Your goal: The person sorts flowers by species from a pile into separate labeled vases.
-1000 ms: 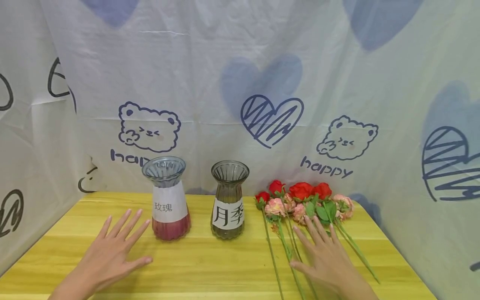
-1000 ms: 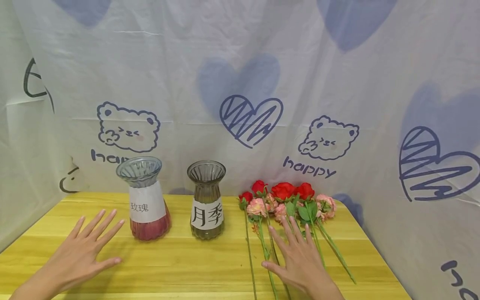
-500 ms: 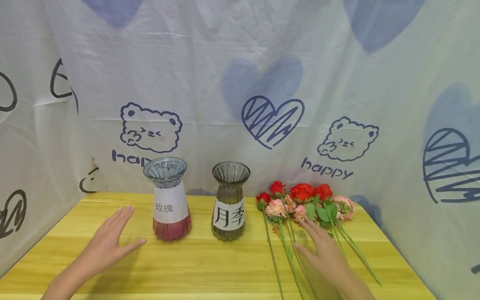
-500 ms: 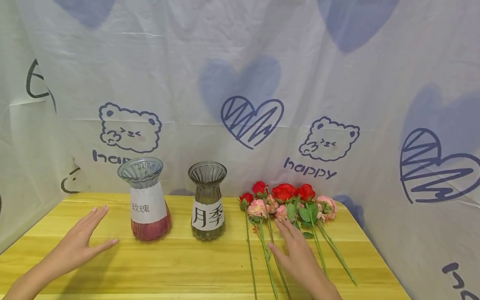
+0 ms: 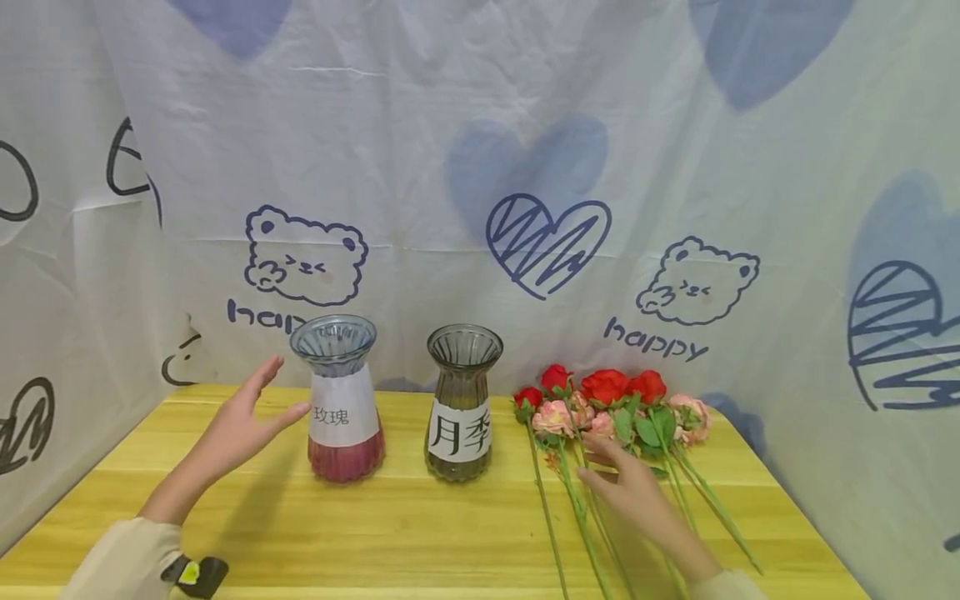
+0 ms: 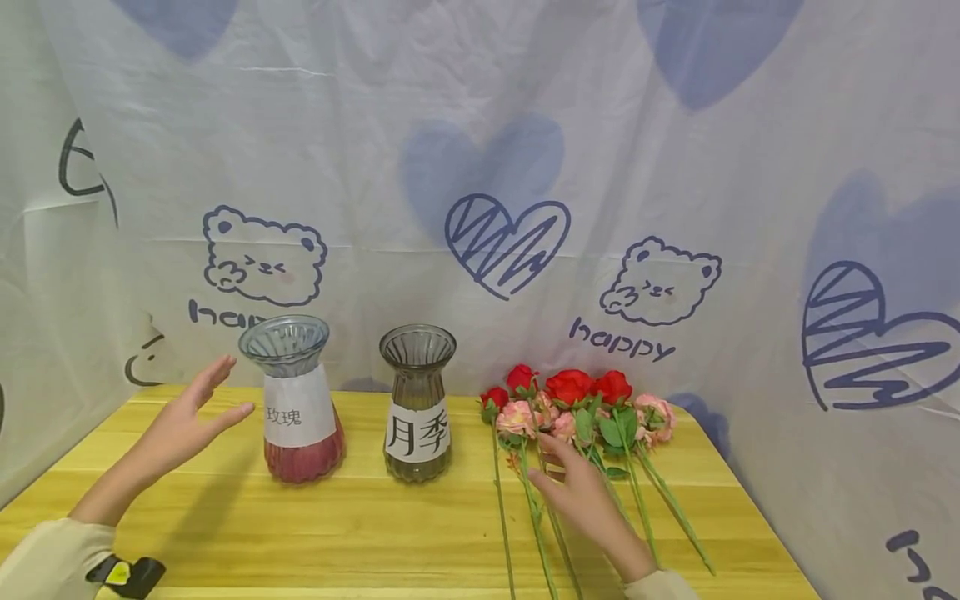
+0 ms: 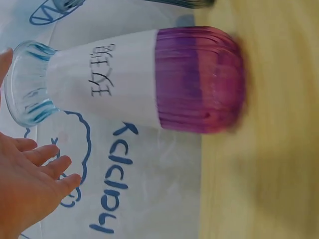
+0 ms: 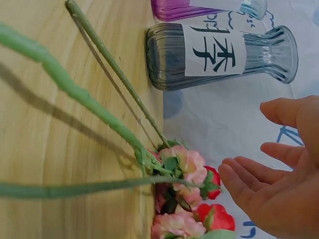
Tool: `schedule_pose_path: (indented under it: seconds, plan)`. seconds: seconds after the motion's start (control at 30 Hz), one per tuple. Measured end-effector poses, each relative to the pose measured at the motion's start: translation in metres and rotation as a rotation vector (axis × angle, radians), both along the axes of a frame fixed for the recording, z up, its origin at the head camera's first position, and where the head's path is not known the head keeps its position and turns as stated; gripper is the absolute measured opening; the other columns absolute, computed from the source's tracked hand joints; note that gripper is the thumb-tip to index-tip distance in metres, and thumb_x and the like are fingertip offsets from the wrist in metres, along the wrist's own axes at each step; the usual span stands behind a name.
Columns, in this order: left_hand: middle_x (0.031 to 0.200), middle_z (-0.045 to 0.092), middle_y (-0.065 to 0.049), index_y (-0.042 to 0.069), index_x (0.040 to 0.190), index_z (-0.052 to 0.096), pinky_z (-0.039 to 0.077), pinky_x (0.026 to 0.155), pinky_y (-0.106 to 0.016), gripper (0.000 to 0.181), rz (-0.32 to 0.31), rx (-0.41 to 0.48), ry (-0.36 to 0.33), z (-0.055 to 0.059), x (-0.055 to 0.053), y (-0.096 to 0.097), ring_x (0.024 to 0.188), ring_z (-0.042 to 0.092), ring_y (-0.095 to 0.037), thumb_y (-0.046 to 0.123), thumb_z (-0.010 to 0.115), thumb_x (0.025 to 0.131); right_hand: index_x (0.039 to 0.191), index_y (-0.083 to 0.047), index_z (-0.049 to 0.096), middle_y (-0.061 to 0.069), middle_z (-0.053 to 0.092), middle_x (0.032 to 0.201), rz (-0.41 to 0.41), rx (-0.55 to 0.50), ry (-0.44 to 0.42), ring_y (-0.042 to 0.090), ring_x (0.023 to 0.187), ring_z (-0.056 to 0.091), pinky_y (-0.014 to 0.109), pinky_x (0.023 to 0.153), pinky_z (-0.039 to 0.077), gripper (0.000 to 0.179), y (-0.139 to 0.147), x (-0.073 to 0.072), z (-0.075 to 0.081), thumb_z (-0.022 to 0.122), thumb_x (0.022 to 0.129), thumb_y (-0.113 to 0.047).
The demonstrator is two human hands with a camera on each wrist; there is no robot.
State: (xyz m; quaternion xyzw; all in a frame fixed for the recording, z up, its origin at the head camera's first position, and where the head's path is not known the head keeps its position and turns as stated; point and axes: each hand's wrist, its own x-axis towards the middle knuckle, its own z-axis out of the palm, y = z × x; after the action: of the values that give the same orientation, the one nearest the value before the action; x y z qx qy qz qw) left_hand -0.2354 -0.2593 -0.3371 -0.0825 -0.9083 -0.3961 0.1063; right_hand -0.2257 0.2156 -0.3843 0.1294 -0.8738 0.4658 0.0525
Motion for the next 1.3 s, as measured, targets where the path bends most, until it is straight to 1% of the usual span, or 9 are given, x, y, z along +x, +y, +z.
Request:
schedule_pose_path:
  seconds: [0.1, 0.27, 0.4, 0.53, 0.67, 0.73, 0.87, 1.0, 1.3]
  plan:
    - [0.155, 0.012, -0.029, 0.002, 0.154, 0.002, 0.019, 0.105, -0.066, 0.093, -0.025, 0.048, -0.011, 0.010, -0.010, 0.005, 0.138, 0.015, -0.052, 0.044, 0.059, 0.094, 0.136, 0.004, 0.050, 0.024, 0.054, 0.132, -0.007, 0.000, -0.043, 0.038, 0.115, 0.056, 0.041, 0.089, 0.051, 0.050, -0.004, -0.004, -0.001, 0.066, 0.092, -0.013]
    - [0.155, 0.009, -0.031, 0.004, 0.154, -0.004, 0.018, 0.106, -0.065, 0.096, -0.042, 0.114, -0.044, 0.020, -0.022, 0.011, 0.139, 0.011, -0.052, 0.045, 0.058, 0.094, 0.136, 0.007, 0.048, 0.028, 0.055, 0.127, 0.059, -0.036, -0.059, 0.040, 0.112, 0.057, 0.042, 0.086, 0.052, 0.048, -0.009, -0.009, -0.005, 0.064, 0.092, -0.007]
    - [0.155, 0.007, -0.031, 0.005, 0.154, -0.006, 0.018, 0.108, -0.062, 0.097, -0.052, 0.167, -0.069, 0.025, -0.030, 0.015, 0.139, 0.010, -0.051, 0.045, 0.058, 0.093, 0.132, 0.011, 0.048, 0.031, 0.056, 0.123, 0.106, -0.037, -0.052, 0.041, 0.108, 0.059, 0.041, 0.083, 0.053, 0.045, -0.013, -0.011, -0.010, 0.063, 0.092, -0.002]
    - [0.155, 0.005, -0.031, 0.005, 0.154, -0.006, 0.018, 0.109, -0.059, 0.097, -0.055, 0.223, -0.079, 0.027, -0.037, 0.018, 0.140, 0.011, -0.050, 0.043, 0.058, 0.093, 0.132, 0.012, 0.049, 0.031, 0.057, 0.122, 0.126, -0.031, -0.066, 0.042, 0.106, 0.060, 0.043, 0.081, 0.054, 0.045, -0.018, -0.014, -0.015, 0.063, 0.091, -0.002]
    - [0.155, 0.004, -0.032, 0.004, 0.154, -0.006, 0.019, 0.110, -0.058, 0.096, -0.060, 0.277, -0.084, 0.029, -0.040, 0.020, 0.140, 0.011, -0.050, 0.040, 0.059, 0.093, 0.132, 0.010, 0.050, 0.030, 0.057, 0.122, 0.112, -0.042, -0.107, 0.042, 0.107, 0.059, 0.044, 0.083, 0.053, 0.044, -0.023, -0.017, -0.017, 0.062, 0.092, -0.002]
    - [0.154, 0.005, -0.033, 0.005, 0.154, -0.006, 0.020, 0.109, -0.058, 0.095, -0.063, 0.306, -0.089, 0.030, -0.040, 0.021, 0.140, 0.011, -0.050, 0.037, 0.060, 0.094, 0.133, 0.009, 0.050, 0.028, 0.058, 0.120, 0.103, -0.027, -0.109, 0.041, 0.107, 0.060, 0.044, 0.083, 0.053, 0.044, -0.025, -0.018, -0.018, 0.062, 0.092, -0.002]
    - [0.153, 0.010, -0.033, 0.006, 0.153, -0.007, 0.021, 0.110, -0.057, 0.093, -0.084, 0.388, -0.099, 0.029, -0.042, 0.023, 0.140, 0.014, -0.047, 0.031, 0.060, 0.094, 0.131, 0.008, 0.052, 0.025, 0.062, 0.116, 0.070, 0.038, -0.088, 0.039, 0.104, 0.061, 0.043, 0.080, 0.054, 0.042, -0.030, -0.022, -0.019, 0.062, 0.092, -0.002]
    - [0.153, 0.010, -0.032, 0.009, 0.153, -0.008, 0.016, 0.112, -0.054, 0.090, -0.107, 0.465, -0.097, 0.027, -0.043, 0.025, 0.142, 0.012, -0.043, 0.027, 0.059, 0.095, 0.127, 0.008, 0.055, 0.022, 0.065, 0.112, 0.032, 0.107, -0.069, 0.037, 0.101, 0.063, 0.043, 0.078, 0.054, 0.039, -0.035, -0.027, -0.020, 0.064, 0.090, -0.001]
    - [0.154, 0.004, -0.032, 0.012, 0.152, -0.011, 0.010, 0.112, -0.056, 0.088, -0.115, 0.514, -0.090, 0.024, -0.041, 0.029, 0.143, 0.005, -0.044, 0.028, 0.055, 0.096, 0.121, 0.013, 0.058, 0.021, 0.067, 0.103, 0.024, 0.184, -0.093, 0.036, 0.097, 0.064, 0.042, 0.076, 0.054, 0.037, -0.040, -0.039, -0.025, 0.066, 0.086, 0.002]
